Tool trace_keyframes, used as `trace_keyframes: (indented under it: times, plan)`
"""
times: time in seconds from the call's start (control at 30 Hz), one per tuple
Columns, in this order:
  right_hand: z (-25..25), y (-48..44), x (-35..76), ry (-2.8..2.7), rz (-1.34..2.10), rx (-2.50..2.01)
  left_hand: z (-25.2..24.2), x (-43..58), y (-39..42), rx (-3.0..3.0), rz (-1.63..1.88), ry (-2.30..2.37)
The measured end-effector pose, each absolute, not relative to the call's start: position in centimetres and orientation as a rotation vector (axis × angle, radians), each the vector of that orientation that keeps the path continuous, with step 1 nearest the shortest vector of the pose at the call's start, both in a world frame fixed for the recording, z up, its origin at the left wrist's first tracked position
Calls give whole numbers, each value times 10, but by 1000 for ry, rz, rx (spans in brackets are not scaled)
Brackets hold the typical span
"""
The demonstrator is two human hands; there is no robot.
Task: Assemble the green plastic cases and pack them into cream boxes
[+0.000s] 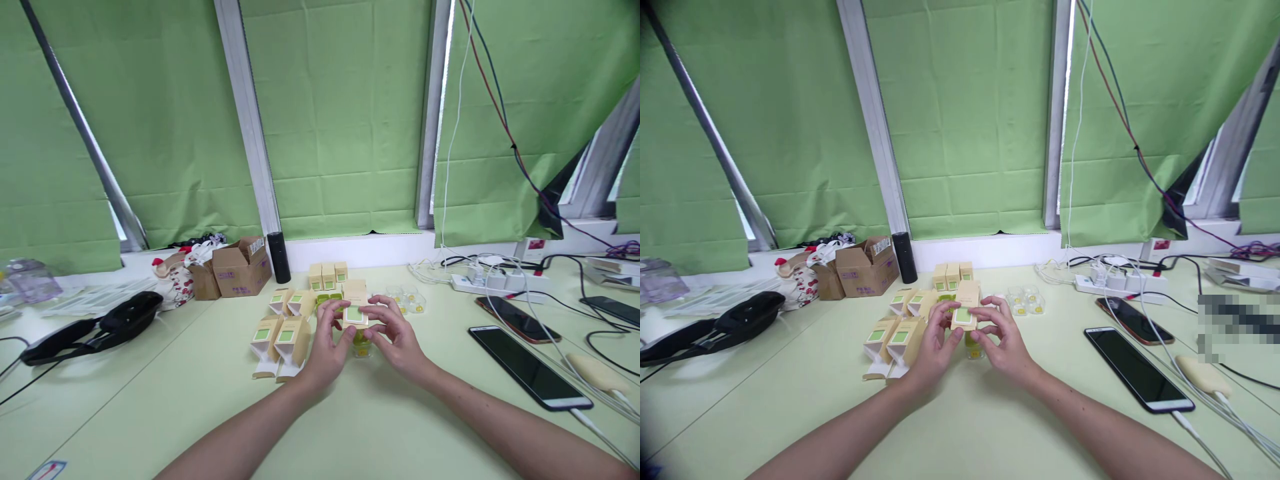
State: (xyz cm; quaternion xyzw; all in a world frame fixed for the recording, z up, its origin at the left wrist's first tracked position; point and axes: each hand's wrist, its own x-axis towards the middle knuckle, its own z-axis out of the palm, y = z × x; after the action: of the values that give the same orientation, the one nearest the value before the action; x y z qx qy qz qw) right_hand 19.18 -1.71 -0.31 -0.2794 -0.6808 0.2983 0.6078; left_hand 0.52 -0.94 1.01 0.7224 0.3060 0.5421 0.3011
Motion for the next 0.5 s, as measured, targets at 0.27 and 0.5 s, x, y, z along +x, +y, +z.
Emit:
trace_keyframes:
  times: [0.27, 0.5]
  plan:
    - [0, -19, 192, -1569, 704, -649, 6, 8, -6, 1893, 1467, 830]
    - [-3, -18, 192, -1567, 713, -659, 5, 8, -4, 1877, 1476, 846]
